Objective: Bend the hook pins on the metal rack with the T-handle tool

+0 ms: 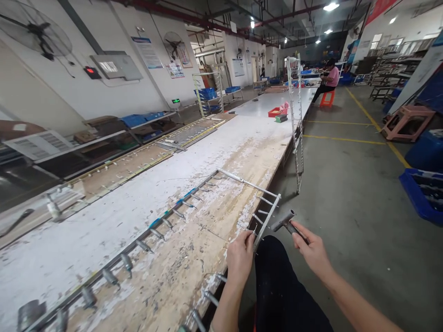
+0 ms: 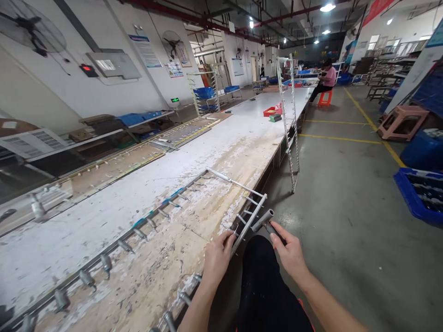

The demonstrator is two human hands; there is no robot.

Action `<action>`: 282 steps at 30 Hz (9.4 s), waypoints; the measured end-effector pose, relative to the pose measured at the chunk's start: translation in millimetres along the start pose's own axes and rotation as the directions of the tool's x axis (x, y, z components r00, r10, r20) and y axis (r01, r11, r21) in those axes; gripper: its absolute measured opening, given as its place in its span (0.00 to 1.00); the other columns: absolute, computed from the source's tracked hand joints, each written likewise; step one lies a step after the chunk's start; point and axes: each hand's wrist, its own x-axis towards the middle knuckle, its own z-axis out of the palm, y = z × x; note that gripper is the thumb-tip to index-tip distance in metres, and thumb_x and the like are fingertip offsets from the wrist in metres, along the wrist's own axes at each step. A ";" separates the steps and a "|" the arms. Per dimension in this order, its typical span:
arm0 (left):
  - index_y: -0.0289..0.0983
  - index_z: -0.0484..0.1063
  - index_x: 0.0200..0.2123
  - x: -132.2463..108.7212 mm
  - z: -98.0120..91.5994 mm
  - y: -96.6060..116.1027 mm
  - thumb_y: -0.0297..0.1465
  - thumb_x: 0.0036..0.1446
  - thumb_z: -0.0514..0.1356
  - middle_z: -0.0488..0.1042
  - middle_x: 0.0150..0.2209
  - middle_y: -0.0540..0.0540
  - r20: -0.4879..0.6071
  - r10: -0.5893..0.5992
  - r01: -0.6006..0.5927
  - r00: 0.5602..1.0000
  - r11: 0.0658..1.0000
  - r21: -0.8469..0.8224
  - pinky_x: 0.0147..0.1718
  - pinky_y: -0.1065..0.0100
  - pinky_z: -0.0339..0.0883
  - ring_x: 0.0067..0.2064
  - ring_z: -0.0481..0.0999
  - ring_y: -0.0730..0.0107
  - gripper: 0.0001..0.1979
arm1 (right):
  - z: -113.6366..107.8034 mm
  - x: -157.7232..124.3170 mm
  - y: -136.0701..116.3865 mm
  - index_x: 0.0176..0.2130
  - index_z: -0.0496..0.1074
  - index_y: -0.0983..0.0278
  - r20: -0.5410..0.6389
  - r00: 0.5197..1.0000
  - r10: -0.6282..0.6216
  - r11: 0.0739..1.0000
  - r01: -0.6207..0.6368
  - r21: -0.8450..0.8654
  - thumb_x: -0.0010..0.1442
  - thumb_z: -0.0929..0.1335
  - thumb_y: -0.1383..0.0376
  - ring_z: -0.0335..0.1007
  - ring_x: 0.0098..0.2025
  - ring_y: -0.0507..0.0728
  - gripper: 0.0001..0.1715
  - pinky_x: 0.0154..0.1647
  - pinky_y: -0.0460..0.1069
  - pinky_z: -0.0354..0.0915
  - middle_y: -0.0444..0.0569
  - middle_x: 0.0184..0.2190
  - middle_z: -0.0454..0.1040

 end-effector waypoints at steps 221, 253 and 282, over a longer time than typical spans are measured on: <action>0.39 0.72 0.34 -2.9 14.9 5.5 0.30 0.60 0.56 0.75 0.33 0.48 -0.003 0.098 -0.096 0.995 0.982 0.161 0.35 0.69 0.59 0.38 0.74 0.66 0.05 | -1.3 15.7 -22.2 0.56 0.70 0.61 0.257 0.625 -0.737 0.499 0.760 -0.417 0.66 0.64 0.67 0.79 0.40 0.59 0.20 0.40 0.49 0.75 0.52 0.42 0.80; 0.38 0.73 0.35 -3.4 13.2 7.0 0.30 0.61 0.55 0.75 0.35 0.46 0.004 0.108 -0.107 0.994 0.980 0.167 0.37 0.69 0.61 0.39 0.74 0.66 0.06 | 1.3 16.1 -40.2 0.55 0.71 0.61 0.395 0.631 -0.668 0.500 0.774 -0.389 0.67 0.62 0.65 0.76 0.30 0.54 0.19 0.31 0.46 0.71 0.48 0.31 0.78; 0.39 0.72 0.36 1.7 14.1 9.9 0.34 0.67 0.45 0.76 0.36 0.45 0.089 0.011 -0.041 0.996 0.935 0.351 0.33 0.70 0.58 0.39 0.75 0.65 0.16 | 7.6 22.0 -53.2 0.58 0.68 0.60 0.425 0.652 -0.627 0.552 0.758 -0.348 0.68 0.61 0.64 0.76 0.33 0.54 0.21 0.33 0.46 0.70 0.49 0.34 0.79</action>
